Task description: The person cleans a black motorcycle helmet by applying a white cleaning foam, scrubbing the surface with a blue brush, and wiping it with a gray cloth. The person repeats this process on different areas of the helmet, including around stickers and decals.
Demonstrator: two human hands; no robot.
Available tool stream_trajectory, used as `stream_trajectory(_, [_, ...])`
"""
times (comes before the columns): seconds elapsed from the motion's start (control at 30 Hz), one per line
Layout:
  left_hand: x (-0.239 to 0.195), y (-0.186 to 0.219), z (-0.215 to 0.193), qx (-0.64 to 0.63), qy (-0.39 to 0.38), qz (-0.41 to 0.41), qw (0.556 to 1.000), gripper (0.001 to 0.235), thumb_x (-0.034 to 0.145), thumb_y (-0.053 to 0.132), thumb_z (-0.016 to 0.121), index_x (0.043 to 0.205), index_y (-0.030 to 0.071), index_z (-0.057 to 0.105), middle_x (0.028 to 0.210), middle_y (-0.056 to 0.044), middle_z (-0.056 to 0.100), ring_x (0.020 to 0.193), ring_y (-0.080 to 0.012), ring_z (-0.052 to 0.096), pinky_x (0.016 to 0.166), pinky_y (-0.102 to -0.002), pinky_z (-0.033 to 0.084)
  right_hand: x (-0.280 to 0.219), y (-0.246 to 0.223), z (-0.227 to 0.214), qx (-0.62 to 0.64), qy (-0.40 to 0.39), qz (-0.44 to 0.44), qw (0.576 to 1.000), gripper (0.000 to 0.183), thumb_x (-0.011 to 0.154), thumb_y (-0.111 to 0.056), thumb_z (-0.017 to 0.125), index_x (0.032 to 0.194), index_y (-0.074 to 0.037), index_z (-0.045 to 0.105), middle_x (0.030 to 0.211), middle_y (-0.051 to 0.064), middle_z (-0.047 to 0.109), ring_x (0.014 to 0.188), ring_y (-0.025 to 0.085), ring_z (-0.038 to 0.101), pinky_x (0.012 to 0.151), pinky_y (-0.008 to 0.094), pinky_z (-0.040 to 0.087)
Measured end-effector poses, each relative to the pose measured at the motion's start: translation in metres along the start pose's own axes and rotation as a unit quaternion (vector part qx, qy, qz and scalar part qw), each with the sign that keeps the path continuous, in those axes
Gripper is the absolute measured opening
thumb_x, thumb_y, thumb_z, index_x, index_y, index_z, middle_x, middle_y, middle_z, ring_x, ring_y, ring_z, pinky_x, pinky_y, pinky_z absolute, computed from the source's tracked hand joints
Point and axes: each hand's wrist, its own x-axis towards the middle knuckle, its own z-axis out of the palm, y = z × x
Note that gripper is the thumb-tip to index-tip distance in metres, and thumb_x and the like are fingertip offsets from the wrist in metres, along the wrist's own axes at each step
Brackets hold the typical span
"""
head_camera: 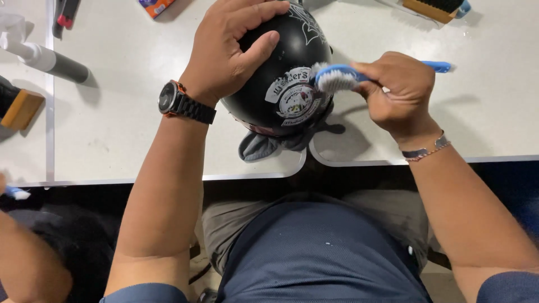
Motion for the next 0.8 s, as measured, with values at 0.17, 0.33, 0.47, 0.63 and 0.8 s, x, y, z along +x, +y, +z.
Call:
stream_trajectory(0.17, [0.002, 0.002, -0.001, 0.002, -0.002, -0.014, 1.0, 0.036, 0.101, 0.024, 0.059, 0.128, 0.005, 0.072, 0.13, -0.017, 0.069, 0.122, -0.0338, 0.062, 0.102, -0.048, 0.047, 0.013, -0.01, 0.009, 0.08, -0.041, -0.041, 0.995, 0.025, 0.096, 0.021, 0.072, 0.117, 0.008, 0.074, 0.079, 0.016, 0.067, 0.062, 0.026, 0.05, 0.056, 0.04, 0.041])
stream_trajectory(0.33, [0.002, 0.001, 0.0, 0.003, -0.002, -0.01, 1.0, 0.036, 0.1, 0.024, 0.06, 0.128, 0.005, 0.072, 0.131, -0.016, 0.069, 0.122, -0.0334, 0.063, 0.101, -0.048, 0.047, 0.006, -0.011, 0.013, 0.034, -0.007, 0.003, 0.999, 0.021, 0.099, 0.014, 0.082, 0.116, 0.005, 0.076, 0.073, 0.01, 0.063, 0.062, 0.021, 0.055, 0.05, 0.03, 0.046])
stream_trajectory(0.47, [0.001, 0.001, 0.0, -0.004, -0.004, -0.016, 1.0, 0.035, 0.101, 0.023, 0.06, 0.129, 0.006, 0.071, 0.132, -0.016, 0.068, 0.124, -0.0341, 0.061, 0.103, -0.049, 0.046, 0.011, -0.012, 0.004, 0.011, -0.03, -0.024, 0.999, 0.02, 0.098, 0.001, 0.08, 0.116, 0.009, 0.076, 0.076, 0.014, 0.067, 0.064, 0.024, 0.053, 0.06, 0.038, 0.045])
stream_trajectory(0.63, [0.0, 0.001, -0.001, 0.0, 0.0, -0.014, 1.0, 0.035, 0.103, 0.024, 0.058, 0.129, 0.005, 0.071, 0.134, -0.016, 0.067, 0.127, -0.0358, 0.059, 0.108, -0.051, 0.046, 0.023, -0.035, 0.011, 0.003, -0.054, -0.06, 0.997, 0.021, 0.096, 0.013, 0.077, 0.116, 0.01, 0.073, 0.079, 0.019, 0.066, 0.064, 0.032, 0.055, 0.059, 0.043, 0.044])
stream_trajectory(0.8, [0.0, -0.003, 0.0, 0.005, 0.003, 0.0, 1.0, 0.036, 0.105, 0.025, 0.055, 0.129, 0.004, 0.071, 0.131, -0.015, 0.068, 0.122, -0.0343, 0.062, 0.101, -0.049, 0.047, 0.021, -0.024, 0.025, 0.01, -0.013, -0.054, 0.998, 0.029, 0.096, 0.02, 0.078, 0.122, 0.008, 0.074, 0.07, 0.008, 0.059, 0.058, 0.022, 0.048, 0.045, 0.033, 0.043])
